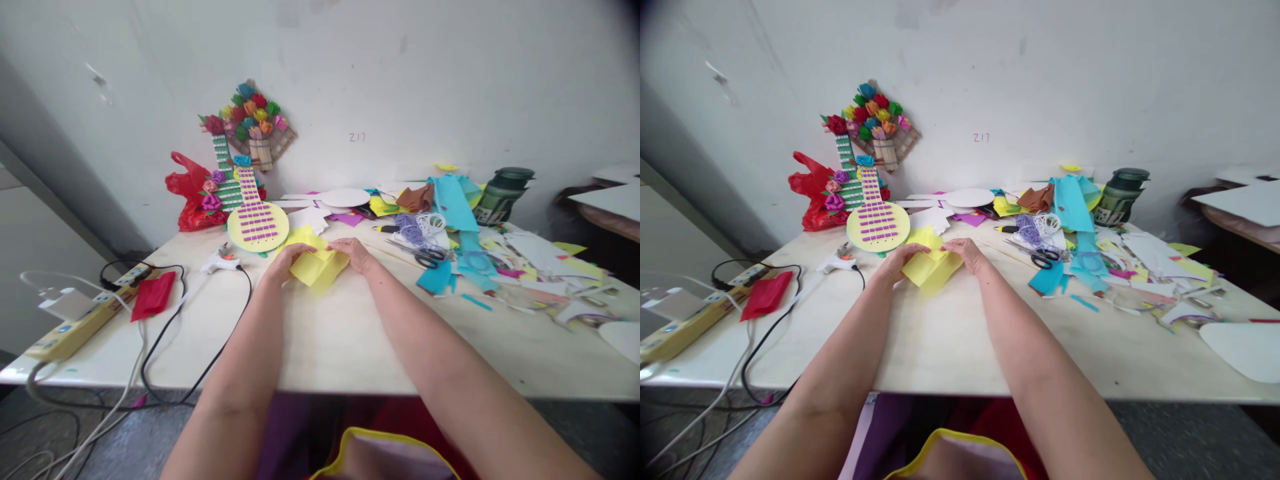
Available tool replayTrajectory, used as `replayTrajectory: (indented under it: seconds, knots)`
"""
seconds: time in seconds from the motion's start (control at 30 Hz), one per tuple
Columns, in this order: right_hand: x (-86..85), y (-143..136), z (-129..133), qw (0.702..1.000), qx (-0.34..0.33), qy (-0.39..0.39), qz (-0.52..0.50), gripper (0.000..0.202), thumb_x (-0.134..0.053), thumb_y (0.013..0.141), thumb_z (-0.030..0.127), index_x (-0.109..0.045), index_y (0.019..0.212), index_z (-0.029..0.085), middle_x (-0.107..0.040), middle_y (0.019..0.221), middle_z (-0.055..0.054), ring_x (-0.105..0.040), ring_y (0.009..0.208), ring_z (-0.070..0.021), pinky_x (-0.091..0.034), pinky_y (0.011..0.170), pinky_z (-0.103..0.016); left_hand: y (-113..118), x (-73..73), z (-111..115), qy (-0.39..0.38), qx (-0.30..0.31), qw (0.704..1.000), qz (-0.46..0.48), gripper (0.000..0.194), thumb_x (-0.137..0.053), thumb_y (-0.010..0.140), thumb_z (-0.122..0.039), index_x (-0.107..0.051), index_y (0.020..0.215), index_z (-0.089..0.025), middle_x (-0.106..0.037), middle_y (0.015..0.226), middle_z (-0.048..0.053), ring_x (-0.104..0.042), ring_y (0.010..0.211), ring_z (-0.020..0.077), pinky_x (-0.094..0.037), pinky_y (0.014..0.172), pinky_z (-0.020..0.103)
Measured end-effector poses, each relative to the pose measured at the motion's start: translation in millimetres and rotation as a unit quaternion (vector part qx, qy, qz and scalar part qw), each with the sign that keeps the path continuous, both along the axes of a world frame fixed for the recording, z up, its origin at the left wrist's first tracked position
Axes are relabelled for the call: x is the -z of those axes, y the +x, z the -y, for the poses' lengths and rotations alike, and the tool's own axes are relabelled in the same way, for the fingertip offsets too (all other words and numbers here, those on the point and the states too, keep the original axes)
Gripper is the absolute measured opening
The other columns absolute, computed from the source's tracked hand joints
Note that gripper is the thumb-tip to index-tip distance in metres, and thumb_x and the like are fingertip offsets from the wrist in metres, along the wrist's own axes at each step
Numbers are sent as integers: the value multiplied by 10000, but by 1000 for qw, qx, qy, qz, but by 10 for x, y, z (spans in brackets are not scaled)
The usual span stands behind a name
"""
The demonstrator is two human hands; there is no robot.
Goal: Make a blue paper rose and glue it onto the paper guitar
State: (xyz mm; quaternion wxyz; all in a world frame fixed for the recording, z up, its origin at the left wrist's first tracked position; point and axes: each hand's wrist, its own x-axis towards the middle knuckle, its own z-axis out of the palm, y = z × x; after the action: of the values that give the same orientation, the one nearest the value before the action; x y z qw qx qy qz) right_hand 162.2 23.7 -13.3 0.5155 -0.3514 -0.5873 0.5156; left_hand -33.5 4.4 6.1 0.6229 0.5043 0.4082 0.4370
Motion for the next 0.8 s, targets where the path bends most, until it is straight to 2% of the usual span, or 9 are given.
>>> replayTrajectory:
  seconds: [0.13, 0.33, 0.53, 0.8]
  knots:
    - [6, -30, -10, 999, 22, -2, 39, 199, -730, 527, 306, -690, 669, 173, -653, 639, 14, -554, 649, -127, -410, 704, -269, -1, -4, 30, 29, 6, 998, -48, 320, -734, 563, -337, -627, 787, -136, -636, 674, 30, -583, 563, 135, -442, 539, 248]
    - [19, -28, -25, 999, 5, -35, 25, 403, -738, 549, 304, -685, 930, 186, -684, 731, -8, -594, 673, -134, -438, 702, -276, -30, 56, -19, 46, 30, 998, -43, 528, -771, 548, -337, -585, 1004, -147, -670, 788, 63, -629, 652, 165, -483, 620, 289]
    - [31, -9, -24, 997, 29, -47, 46, 208, -722, 564, 344, -674, 665, 169, -660, 639, 7, -570, 606, -129, -433, 612, -247, -49, 87, -40, 58, 43, 996, -59, 346, -736, 593, -371, -609, 819, -142, -655, 747, 40, -609, 614, 137, -459, 575, 248]
    - [32, -11, -27, 997, 31, -38, 62, 191, -700, 585, 348, -661, 628, 166, -634, 595, 13, -537, 553, -117, -407, 552, -232, -55, 64, -34, 31, 26, 995, -94, 310, -729, 577, -381, -623, 764, -157, -625, 671, 19, -569, 553, 126, -410, 516, 239]
